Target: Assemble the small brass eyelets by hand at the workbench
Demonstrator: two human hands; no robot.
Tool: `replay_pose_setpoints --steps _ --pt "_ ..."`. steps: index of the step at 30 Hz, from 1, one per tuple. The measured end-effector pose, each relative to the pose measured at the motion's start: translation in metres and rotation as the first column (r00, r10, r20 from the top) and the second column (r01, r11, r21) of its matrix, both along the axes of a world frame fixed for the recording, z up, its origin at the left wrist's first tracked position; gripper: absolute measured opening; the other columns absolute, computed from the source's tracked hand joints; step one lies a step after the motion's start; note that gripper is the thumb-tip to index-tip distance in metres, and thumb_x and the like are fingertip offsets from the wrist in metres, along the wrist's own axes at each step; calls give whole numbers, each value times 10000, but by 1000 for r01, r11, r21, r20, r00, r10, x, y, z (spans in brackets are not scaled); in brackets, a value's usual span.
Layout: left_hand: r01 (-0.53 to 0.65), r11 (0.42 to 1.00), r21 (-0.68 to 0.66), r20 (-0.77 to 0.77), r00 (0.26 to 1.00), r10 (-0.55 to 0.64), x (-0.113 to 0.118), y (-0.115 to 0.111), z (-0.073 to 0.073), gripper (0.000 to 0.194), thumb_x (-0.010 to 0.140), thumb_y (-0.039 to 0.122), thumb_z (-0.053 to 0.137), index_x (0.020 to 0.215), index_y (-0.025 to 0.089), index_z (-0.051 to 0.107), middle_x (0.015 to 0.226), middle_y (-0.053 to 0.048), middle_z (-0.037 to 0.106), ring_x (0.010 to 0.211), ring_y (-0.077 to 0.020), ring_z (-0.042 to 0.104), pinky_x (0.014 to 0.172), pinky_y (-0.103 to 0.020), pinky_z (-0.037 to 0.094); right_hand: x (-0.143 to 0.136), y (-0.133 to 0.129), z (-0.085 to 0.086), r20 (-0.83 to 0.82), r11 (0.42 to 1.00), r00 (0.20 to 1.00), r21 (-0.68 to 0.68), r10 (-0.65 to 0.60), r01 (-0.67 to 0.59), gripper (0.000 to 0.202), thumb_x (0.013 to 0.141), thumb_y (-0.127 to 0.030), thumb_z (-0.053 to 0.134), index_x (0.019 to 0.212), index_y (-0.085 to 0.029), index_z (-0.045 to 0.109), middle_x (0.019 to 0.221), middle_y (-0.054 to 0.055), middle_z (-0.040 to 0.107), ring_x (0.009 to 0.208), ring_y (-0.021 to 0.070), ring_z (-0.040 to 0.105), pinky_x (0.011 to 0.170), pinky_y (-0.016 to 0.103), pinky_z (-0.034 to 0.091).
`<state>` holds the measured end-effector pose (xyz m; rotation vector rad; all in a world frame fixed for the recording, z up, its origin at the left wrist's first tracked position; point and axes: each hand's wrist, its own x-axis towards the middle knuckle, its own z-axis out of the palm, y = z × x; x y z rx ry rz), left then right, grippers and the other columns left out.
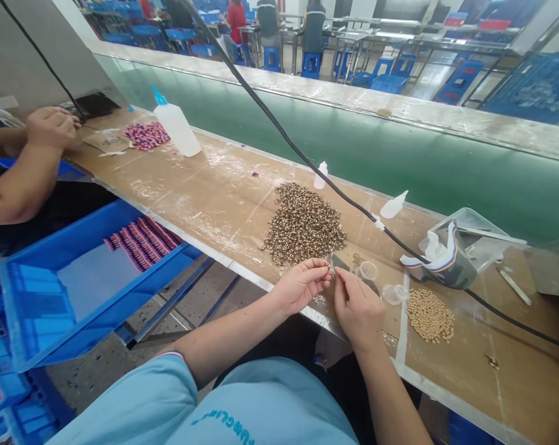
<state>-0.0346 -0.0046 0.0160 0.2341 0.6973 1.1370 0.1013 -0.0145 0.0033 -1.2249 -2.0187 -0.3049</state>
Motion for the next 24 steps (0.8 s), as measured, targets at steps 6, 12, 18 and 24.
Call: replay_pose_setpoints --steps 6,12,18,24 --pt "-34 966 255 -312 943 116 6 -10 -7 231 674 230 744 766 136 554 663 10 611 619 -82 588 652 -214 485 1 -12 12 -310 968 951 -235 9 -85 120 864 -256 543 853 -169 625 752 12 675 572 86 572 569 208 452" --pt "79 877 475 -513 834 203 6 -20 -8 75 715 155 686 772 158 638 801 -34 669 786 -124 627 767 -236 490 8 -21 13 -326 963 945 -254 3 -91 140 875 -267 528 820 -187 628 762 11 669 571 87 554 556 217 458" --pt "193 866 461 -615 773 155 -1 -26 -3 201 662 5 664 724 194 687 902 -58 714 881 -147 653 889 -264 465 20 -28 7 -230 986 971 -130 70 -102 110 870 -211 531 869 -212 641 815 26 691 726 121 635 674 244 512" --pt "260 841 474 -655 743 140 1 -28 -4 209 656 8 666 721 205 688 914 -60 719 903 -159 661 894 -278 474 25 -34 4 -182 990 978 -78 104 -120 123 834 -137 571 930 -197 621 852 37 682 787 114 631 732 222 500"
